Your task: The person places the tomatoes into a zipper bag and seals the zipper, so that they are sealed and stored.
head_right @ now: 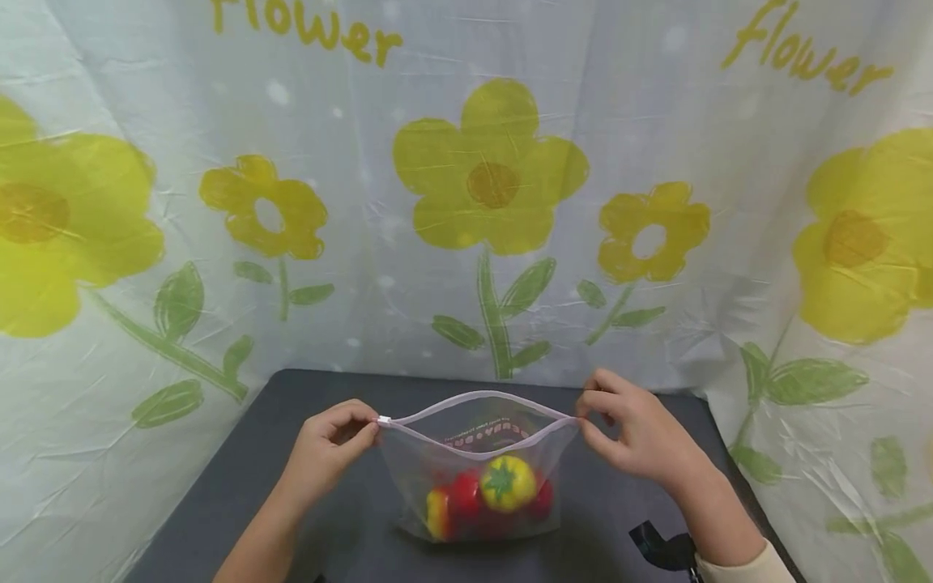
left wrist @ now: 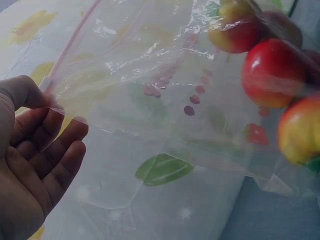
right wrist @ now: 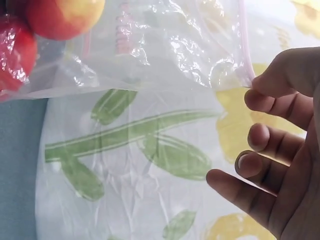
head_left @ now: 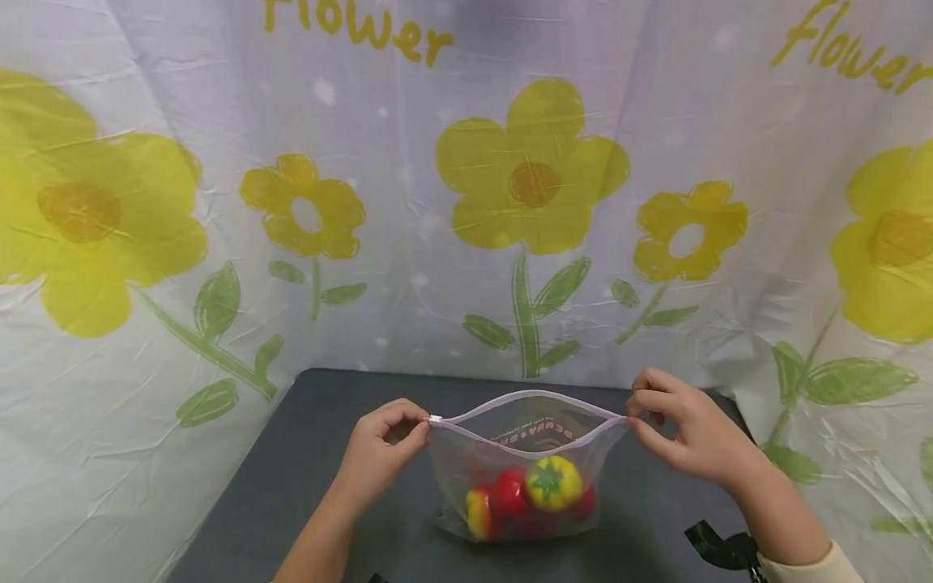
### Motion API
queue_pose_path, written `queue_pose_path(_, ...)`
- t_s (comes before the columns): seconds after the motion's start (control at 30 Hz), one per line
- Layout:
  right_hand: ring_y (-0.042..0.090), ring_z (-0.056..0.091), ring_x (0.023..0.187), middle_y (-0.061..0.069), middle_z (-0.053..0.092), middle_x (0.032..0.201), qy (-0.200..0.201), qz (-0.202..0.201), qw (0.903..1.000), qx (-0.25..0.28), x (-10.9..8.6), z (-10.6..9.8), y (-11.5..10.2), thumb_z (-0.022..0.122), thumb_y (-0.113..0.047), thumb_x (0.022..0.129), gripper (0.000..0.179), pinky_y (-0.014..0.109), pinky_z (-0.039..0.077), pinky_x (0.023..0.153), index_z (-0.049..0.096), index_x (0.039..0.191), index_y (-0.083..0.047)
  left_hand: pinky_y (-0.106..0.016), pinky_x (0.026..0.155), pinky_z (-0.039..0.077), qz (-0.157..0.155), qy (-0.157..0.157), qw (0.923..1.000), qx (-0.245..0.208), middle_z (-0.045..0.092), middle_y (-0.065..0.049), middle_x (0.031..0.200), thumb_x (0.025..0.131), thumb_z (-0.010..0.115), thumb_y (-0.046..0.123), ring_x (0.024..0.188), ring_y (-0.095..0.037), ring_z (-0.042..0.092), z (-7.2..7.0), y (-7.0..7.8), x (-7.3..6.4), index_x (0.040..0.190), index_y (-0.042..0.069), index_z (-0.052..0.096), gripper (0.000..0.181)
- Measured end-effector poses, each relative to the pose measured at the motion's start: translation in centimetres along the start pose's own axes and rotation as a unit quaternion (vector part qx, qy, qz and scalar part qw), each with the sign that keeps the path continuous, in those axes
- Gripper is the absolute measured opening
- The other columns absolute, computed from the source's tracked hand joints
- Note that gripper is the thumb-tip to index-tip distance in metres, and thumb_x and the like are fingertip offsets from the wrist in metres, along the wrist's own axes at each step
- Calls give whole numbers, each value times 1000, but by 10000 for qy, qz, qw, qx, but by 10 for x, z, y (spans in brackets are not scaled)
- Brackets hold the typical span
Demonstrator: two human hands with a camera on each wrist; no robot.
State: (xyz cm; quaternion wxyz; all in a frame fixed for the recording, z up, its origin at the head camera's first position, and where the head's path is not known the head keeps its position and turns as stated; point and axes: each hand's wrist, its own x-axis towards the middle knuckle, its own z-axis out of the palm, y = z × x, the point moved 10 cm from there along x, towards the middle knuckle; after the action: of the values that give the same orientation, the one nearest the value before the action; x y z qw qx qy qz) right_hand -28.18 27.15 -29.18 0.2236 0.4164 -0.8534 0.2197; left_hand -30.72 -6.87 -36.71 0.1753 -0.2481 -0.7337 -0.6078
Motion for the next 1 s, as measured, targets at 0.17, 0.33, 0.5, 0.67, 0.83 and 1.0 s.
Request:
queue_pose_path(0.17, 2, 42, 73, -17, 48, 96, 130, 29, 9998, -147, 2, -7, -7, 76, 1, 83, 36, 17, 37, 65, 59, 91, -30, -29, 67, 56, 20, -43, 10000, -12, 68, 1, 92, 92, 72, 1, 75, -15, 64, 4, 2, 0, 93, 9, 73, 8)
queue_pose_path(0.33, 3, 47, 75, -18, 54, 96, 400, 6, 9991, -126, 29, -7, -30, 77, -6, 88, 28, 17, 40, 67, 63, 96, -29, -29, 69, 57, 1, 91, 9999, -55, 69, -1, 92, 91, 73, -1, 76, -15, 66, 3, 3, -1, 92, 7, 74, 8)
queue_pose_path(0.5, 3, 52, 75, -14, 58, 97, 333, -214, 9992, -74, 73, 17, -76, 76, -14, 91, 13, 20, 46, 66, 69, 98, -23, -29, 69, 58, 46, 191, 9998, -77, 70, -4, 91, 90, 74, 1, 75, -16, 67, 1, 5, -1, 91, 8, 74, 7)
queue_pose_path(0.67, 8, 53, 74, -9, 58, 92, 67, -199, 9980, -602, 113, 61, -130, 81, -19, 86, 12, 22, 47, 63, 76, 96, -16, -29, 69, 58, 138, 169, 9997, -79, 70, -5, 92, 92, 73, 3, 76, -16, 67, 1, 6, 0, 93, 8, 75, 5)
queue_pose_path(0.83, 14, 47, 70, -4, 54, 81, -229, 92, 9835, -1792, 142, 103, -150, 79, -20, 86, 6, 25, 41, 59, 79, 87, -15, -30, 71, 58, 50, 102, 9998, -140, 70, -7, 95, 94, 72, 5, 82, -17, 68, 4, 3, 2, 95, 8, 75, 5)
queue_pose_path(1.0, 16, 44, 67, -3, 51, 73, -675, 519, 9604, -2653, 152, 126, -144, 77, -26, 90, 14, 27, 40, 57, 78, 78, -18, -30, 69, 58, 53, 284, 9996, 10, 71, -2, 93, 93, 73, 5, 80, -16, 68, 3, 4, 0, 94, 9, 76, 5)
